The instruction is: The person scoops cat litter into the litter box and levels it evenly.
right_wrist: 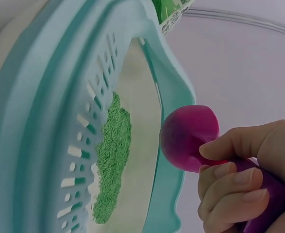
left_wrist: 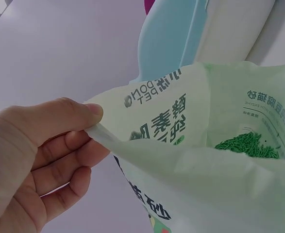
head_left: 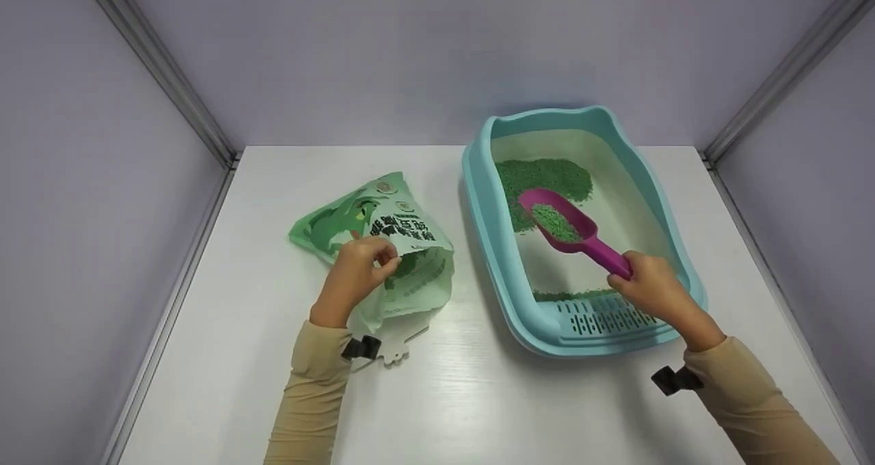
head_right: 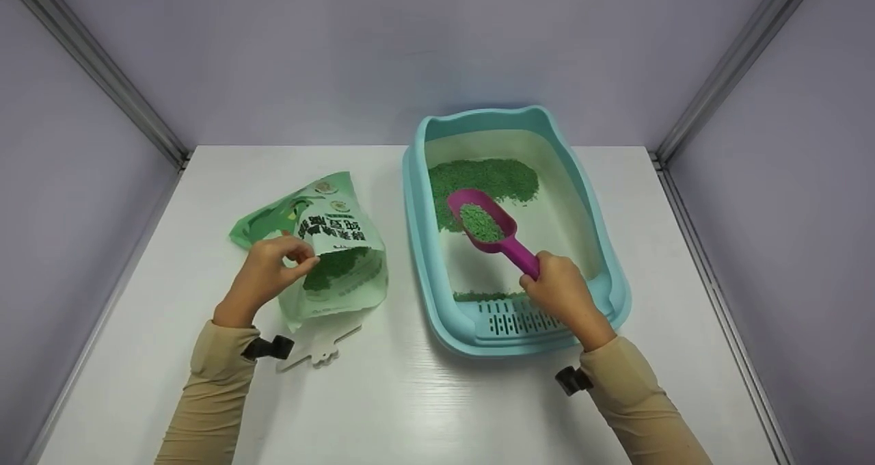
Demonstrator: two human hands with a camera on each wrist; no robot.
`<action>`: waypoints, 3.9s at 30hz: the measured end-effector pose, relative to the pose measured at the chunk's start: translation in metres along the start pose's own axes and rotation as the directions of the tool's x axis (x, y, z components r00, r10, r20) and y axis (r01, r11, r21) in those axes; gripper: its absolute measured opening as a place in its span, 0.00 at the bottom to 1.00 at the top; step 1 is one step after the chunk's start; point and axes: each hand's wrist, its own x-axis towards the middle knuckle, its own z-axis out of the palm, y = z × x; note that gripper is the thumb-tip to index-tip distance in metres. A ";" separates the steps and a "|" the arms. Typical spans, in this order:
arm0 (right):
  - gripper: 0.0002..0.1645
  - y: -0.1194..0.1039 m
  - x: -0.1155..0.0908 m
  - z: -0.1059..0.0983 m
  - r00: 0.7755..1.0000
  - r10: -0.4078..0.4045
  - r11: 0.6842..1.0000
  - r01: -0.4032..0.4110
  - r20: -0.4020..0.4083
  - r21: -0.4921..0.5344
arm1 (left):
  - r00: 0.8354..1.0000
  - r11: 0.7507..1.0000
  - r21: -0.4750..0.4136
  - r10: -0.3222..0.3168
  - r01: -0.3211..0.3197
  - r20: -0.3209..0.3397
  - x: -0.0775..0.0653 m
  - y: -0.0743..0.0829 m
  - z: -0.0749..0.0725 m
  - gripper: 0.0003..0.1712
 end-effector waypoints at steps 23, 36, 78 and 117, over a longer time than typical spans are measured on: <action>0.16 0.027 0.030 -0.010 0.994 0.056 0.997 -0.050 0.089 -0.065 | 1.000 1.000 0.000 -0.007 0.007 0.005 -0.001 -0.001 0.000 0.05; 0.19 0.036 0.043 -0.013 0.972 0.132 0.991 -0.123 0.195 -0.059 | 1.000 1.000 -0.012 -0.008 0.008 -0.001 -0.001 0.000 0.000 0.05; 0.10 0.029 0.087 -0.018 0.925 0.192 0.979 -0.157 0.328 -0.130 | 1.000 1.000 -0.021 -0.015 0.015 0.013 -0.001 -0.001 0.000 0.05; 0.12 0.045 0.096 -0.028 0.970 0.239 0.952 -0.244 -0.047 -0.187 | 1.000 1.000 0.007 -0.011 0.011 0.011 -0.001 0.002 0.002 0.06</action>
